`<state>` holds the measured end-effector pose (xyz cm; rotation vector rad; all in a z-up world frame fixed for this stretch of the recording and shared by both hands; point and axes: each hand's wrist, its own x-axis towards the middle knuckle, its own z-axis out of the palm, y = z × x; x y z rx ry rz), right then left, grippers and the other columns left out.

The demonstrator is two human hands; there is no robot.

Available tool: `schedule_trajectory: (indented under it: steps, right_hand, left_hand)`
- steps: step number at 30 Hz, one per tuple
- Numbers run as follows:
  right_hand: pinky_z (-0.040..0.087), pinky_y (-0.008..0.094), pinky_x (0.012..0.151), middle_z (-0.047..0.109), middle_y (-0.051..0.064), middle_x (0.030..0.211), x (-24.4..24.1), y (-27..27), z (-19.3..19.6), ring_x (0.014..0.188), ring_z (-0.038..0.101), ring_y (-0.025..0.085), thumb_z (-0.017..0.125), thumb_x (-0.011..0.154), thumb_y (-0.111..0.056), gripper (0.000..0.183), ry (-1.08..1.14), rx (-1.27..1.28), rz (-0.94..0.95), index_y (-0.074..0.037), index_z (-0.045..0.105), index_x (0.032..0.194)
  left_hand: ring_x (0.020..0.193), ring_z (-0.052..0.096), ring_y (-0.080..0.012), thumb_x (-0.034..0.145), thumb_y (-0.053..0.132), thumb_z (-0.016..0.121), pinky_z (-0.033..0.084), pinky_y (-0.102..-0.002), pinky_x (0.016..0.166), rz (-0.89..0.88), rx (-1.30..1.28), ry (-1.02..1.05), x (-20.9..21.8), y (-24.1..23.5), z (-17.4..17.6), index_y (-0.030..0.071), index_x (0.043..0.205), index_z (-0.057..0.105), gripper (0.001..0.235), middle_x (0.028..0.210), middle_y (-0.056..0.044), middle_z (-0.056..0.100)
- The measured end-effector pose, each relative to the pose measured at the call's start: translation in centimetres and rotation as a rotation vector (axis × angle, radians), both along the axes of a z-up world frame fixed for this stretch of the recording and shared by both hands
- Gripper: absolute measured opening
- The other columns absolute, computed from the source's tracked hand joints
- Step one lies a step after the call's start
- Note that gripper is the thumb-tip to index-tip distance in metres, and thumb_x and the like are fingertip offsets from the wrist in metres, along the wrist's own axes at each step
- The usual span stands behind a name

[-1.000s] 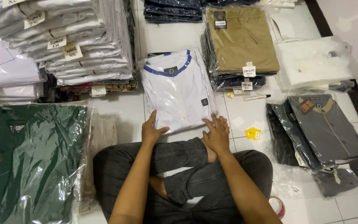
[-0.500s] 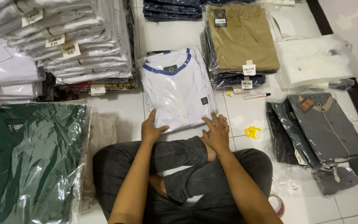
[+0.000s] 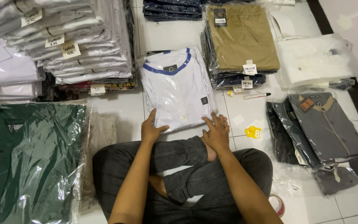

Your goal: Sorting and arranging individually packaged shirts on the floor

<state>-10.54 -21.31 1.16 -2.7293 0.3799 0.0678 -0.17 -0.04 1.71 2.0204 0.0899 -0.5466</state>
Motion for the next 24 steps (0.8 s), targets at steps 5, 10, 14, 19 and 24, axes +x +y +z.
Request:
schedule_trajectory:
  steps: [5,10,14,19,24]
  right_hand:
    - [0.024,0.05,0.098,0.03,0.015,0.136,0.0,-0.2,-0.5,0.122,0.034,0.033,0.05,0.082,-0.02,0.045,-0.008,0.005,0.002,-0.027,0.04,0.124]
    - [0.023,0.05,0.099,0.029,0.016,0.137,0.0,0.0,-0.1,0.123,0.032,0.034,0.05,0.081,-0.02,0.045,0.031,0.012,0.002,-0.026,0.039,0.125]
    - [0.022,0.051,0.099,0.028,0.016,0.137,0.1,0.0,-0.1,0.124,0.03,0.036,0.05,0.081,-0.021,0.047,0.05,0.007,0.005,-0.026,0.038,0.126]
    - [0.022,0.051,0.1,0.027,0.016,0.138,0.2,0.3,0.4,0.125,0.029,0.036,0.05,0.081,-0.021,0.047,0.066,0.005,0.001,-0.026,0.038,0.126]
    - [0.005,0.053,0.104,0.006,0.024,0.142,0.5,-0.3,0.2,0.131,0.006,0.038,0.056,0.076,-0.032,0.082,0.108,0.105,-0.254,-0.014,0.006,0.138]
  left_hand:
    - [0.121,0.037,-0.0332,0.062,0.017,0.078,0.031,-0.039,0.101,-0.003,0.002,0.004,0.1,0.0,-0.4,0.015,0.133,0.036,0.082,0.126,-0.022,0.044]
    - [0.121,0.037,-0.0336,0.061,0.019,0.078,0.032,-0.038,0.1,-0.014,0.021,-0.003,0.2,0.0,-0.7,0.017,0.133,0.036,0.083,0.123,-0.022,0.046]
    - [0.121,0.037,-0.0337,0.061,0.018,0.078,0.031,-0.038,0.101,-0.014,0.011,-0.002,0.1,0.1,-0.4,0.016,0.133,0.036,0.083,0.124,-0.022,0.045]
    - [0.12,0.038,-0.0338,0.06,0.019,0.079,0.031,-0.039,0.1,-0.017,0.012,-0.006,0.2,0.1,-0.7,0.015,0.133,0.036,0.084,0.124,-0.023,0.046]
    - [0.122,0.037,-0.0335,0.06,0.019,0.079,0.03,-0.038,0.101,0.0,0.006,0.004,0.2,0.1,-0.8,0.017,0.133,0.036,0.084,0.123,-0.022,0.046]
